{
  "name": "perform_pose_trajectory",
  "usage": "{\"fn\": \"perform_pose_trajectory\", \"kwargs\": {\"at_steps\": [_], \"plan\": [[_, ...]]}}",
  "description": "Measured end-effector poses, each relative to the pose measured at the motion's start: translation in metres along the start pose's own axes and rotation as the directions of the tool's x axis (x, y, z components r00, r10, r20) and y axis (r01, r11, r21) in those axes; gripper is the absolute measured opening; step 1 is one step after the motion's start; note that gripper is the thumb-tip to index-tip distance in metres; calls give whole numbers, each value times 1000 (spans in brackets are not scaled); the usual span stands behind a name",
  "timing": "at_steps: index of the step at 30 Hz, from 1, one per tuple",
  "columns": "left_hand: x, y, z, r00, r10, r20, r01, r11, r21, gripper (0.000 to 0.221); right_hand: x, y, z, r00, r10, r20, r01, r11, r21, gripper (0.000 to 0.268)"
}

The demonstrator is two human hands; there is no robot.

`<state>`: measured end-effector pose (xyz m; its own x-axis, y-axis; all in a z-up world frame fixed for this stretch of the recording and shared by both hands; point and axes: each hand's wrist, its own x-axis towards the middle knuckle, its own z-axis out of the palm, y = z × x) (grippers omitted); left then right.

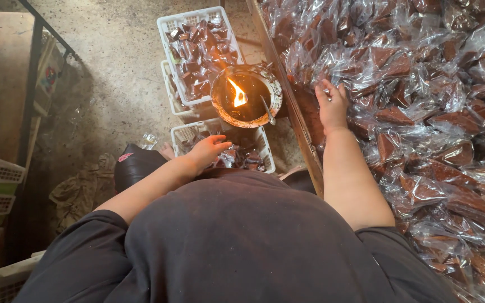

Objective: Sealing plastic bags containing baked goods using a flame in a production environment.

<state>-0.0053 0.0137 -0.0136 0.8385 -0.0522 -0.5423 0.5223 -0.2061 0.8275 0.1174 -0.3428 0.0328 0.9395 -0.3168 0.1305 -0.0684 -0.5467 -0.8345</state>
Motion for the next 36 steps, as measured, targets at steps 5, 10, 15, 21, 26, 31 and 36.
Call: {"fn": "perform_pose_trajectory", "kwargs": {"at_steps": [5, 10, 15, 21, 26, 31, 36], "plan": [[1, -4, 4, 998, 42, 50, -41, 999, -18, 66, 17, 34, 10, 937, -346, -57, 342, 937, -67, 38], [9, -3, 3, 969, 182, 165, -104, 913, -394, 60, -77, -101, -6, 817, -567, -106, 570, 766, 297, 8], [-35, 35, -1, 862, 110, 495, 243, 768, -593, 82, -110, -103, 27, 644, -673, 365, 368, 690, 623, 21], [1, 8, 13, 894, 94, 439, 266, 678, -686, 31, -112, -88, 47, 517, -600, 611, 282, 793, 540, 40], [-10, 14, 15, 909, 281, 309, 42, 674, -738, 38, -129, -132, 30, 64, -540, 839, -665, 604, 439, 71], [-1, -4, 25, 913, 171, 370, 80, 813, -576, 40, -176, -163, 13, 247, 59, 967, -139, 990, -25, 80], [12, -11, 30, 894, 52, 445, 171, 879, -445, 48, -147, -96, 45, 265, 16, 964, -389, 917, 92, 84]]}}
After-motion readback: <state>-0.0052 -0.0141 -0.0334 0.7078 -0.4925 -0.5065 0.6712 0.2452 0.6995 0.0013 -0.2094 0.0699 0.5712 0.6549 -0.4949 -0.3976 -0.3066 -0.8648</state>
